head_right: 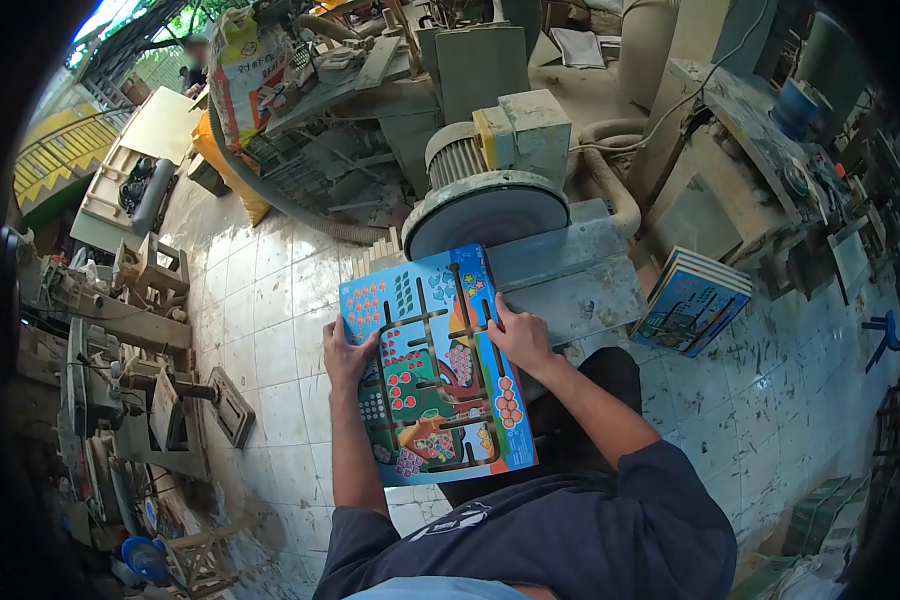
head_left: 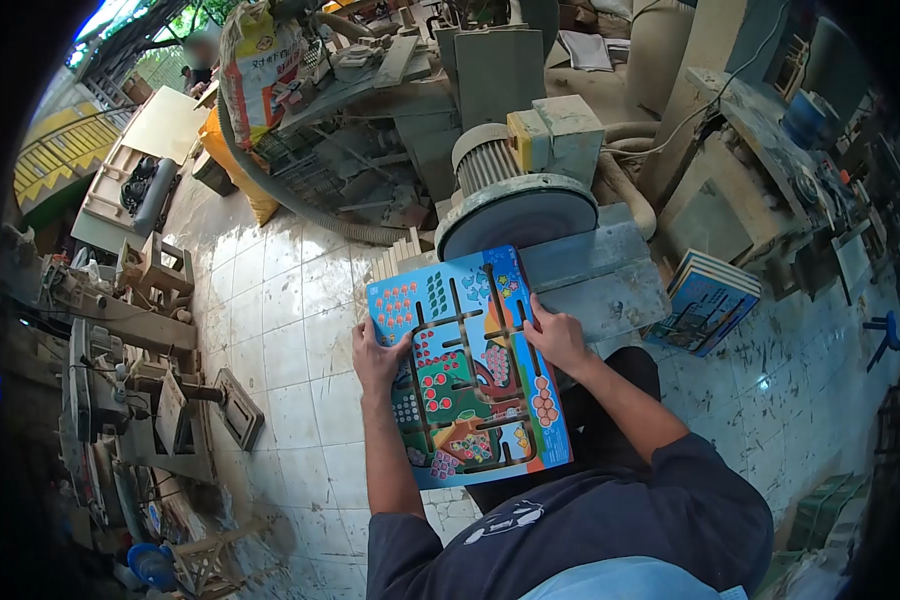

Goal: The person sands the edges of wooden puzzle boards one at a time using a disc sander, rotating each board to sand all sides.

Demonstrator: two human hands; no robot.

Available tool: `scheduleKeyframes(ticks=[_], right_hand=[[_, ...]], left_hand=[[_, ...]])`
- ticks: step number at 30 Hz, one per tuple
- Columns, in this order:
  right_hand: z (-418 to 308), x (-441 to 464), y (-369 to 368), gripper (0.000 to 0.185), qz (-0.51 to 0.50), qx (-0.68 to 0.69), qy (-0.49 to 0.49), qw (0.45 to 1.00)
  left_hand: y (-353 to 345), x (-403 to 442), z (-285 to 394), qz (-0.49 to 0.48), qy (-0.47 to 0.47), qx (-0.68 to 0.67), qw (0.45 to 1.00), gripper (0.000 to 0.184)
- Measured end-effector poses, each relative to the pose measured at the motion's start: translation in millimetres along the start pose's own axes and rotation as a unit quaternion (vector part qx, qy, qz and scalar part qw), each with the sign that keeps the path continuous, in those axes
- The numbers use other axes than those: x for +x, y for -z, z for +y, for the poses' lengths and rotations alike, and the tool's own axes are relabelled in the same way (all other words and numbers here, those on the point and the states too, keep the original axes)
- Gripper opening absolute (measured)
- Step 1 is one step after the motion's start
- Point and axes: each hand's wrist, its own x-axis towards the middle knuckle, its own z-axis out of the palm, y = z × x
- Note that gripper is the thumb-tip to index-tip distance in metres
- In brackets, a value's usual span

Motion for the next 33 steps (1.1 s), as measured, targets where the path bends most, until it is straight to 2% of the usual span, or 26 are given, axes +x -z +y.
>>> scheduleKeyframes(ticks=[23, 33], right_hand=[[-3.1, 1.7, -8.8, 0.055, -0.003, 0.006, 0.017, 1.000], [-7.1, 1.7, -6.8, 0.055, -0.013, 0.022, 0.006, 1.000]], left_hand=[[-3.0, -0.2, -14.9, 0.005, 0.010, 0.017, 1.000, 0.084], [0.2, -0.3, -15.3, 0.013, 0.002, 0.015, 1.000, 0.083]])
